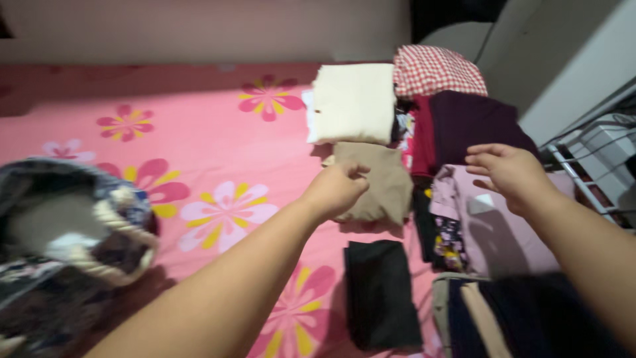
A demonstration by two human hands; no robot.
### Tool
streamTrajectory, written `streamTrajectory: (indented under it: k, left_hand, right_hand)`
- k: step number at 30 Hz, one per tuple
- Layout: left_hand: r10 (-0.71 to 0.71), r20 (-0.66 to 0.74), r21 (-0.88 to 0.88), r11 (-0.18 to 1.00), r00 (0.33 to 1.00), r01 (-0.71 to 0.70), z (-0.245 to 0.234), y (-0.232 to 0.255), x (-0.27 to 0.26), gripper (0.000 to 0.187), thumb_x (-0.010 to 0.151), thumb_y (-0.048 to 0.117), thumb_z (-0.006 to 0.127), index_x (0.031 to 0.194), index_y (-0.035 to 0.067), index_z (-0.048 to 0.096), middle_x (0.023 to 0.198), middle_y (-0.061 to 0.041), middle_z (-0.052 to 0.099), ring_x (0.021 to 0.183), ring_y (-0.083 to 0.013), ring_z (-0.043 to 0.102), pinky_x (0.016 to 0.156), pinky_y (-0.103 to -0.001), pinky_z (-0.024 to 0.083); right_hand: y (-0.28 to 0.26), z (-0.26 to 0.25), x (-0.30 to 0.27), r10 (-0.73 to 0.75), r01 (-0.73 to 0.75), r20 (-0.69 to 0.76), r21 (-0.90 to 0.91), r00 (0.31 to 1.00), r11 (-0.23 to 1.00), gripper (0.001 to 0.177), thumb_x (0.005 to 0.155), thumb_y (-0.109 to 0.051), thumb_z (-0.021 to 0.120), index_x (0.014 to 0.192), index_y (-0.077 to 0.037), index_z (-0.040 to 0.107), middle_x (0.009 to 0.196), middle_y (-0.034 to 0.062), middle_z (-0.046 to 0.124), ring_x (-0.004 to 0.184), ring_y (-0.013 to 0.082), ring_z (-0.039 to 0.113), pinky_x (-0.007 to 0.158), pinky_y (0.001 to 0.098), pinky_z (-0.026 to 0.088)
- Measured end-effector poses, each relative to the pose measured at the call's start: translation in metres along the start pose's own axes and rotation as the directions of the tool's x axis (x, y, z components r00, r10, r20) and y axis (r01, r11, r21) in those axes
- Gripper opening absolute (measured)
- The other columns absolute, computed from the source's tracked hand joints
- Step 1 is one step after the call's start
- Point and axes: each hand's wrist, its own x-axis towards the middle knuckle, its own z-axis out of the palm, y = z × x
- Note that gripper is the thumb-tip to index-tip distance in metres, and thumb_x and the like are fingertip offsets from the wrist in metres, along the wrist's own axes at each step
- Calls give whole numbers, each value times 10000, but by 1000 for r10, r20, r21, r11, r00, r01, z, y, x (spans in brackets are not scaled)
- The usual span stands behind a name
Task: The person places a small pouch into a patterned drawstring bag, then sequentially folds and packs several garments including beige, white, floral, maroon, black, and navy items into the same bag on a bed.
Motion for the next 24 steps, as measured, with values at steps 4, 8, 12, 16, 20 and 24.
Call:
streamTrajectory:
  k: [4, 8, 12, 16, 20, 24]
  left_hand:
    - [25, 2, -49, 998, 1000, -24, 56, 7, 57, 495, 859, 272, 619, 1309, 75, 676, 1180, -183, 749, 1096, -290, 725, 966, -377, 535]
    - [68, -46, 14, 998, 997, -67, 110, 13, 113, 577, 883, 299, 655, 1394, 40, 587, 1266, -241, 684, 1198, -340, 657, 1021, -397, 492]
    - [124, -64, -12, 992, 990, -125, 148, 23, 156, 592, 904, 304, 659, 1390, -14, 543, 1321, -270, 639, 1226, -357, 639, 1042, -409, 476]
    - [-90, 20, -66, 994, 996, 91, 165, 44, 178, 464, 895, 326, 589, 1238, 16, 633, 1122, -240, 749, 1045, -350, 724, 920, -431, 537]
    - [-147, 22, -86, 985, 989, 148, 172, 62, 196, 469, 894, 346, 584, 1247, 39, 613, 1131, -202, 727, 1020, -319, 712, 875, -415, 540]
    - [-261, 65, -245, 931, 963, 269, 176, 60, 210, 570, 890, 368, 601, 1334, 13, 559, 1205, -214, 707, 1091, -322, 708, 906, -410, 549]
  right_hand:
    - [15, -35, 35, 46, -46, 11, -20, 999, 999, 281, 976, -146, 614, 1248, -91, 658, 1118, 57, 704, 1057, 179, 671, 855, 385, 548]
    - [31, -63, 64, -99, 106, 42, -195, 994, 975, 418, 931, -125, 667, 1345, -64, 654, 1234, 85, 693, 1063, 170, 651, 886, 331, 533]
    - [46, -75, 81, -237, 270, 134, -346, 962, 899, 529, 907, -137, 691, 1423, -69, 595, 1376, 129, 641, 1217, 193, 627, 1003, 313, 492]
    - [63, -85, 89, -72, 135, 143, -506, 987, 852, 608, 935, -178, 686, 1533, -160, 571, 1431, 134, 693, 1013, 484, 712, 864, 519, 567]
    - [76, -91, 103, -406, 515, 320, -466, 856, 719, 612, 867, -175, 709, 1446, -74, 541, 1519, 171, 514, 1396, 288, 502, 1133, 363, 394]
    - [88, -89, 112, -373, 486, 320, -444, 871, 753, 626, 864, -175, 708, 1455, -74, 526, 1553, 164, 469, 1423, 291, 467, 1139, 361, 374]
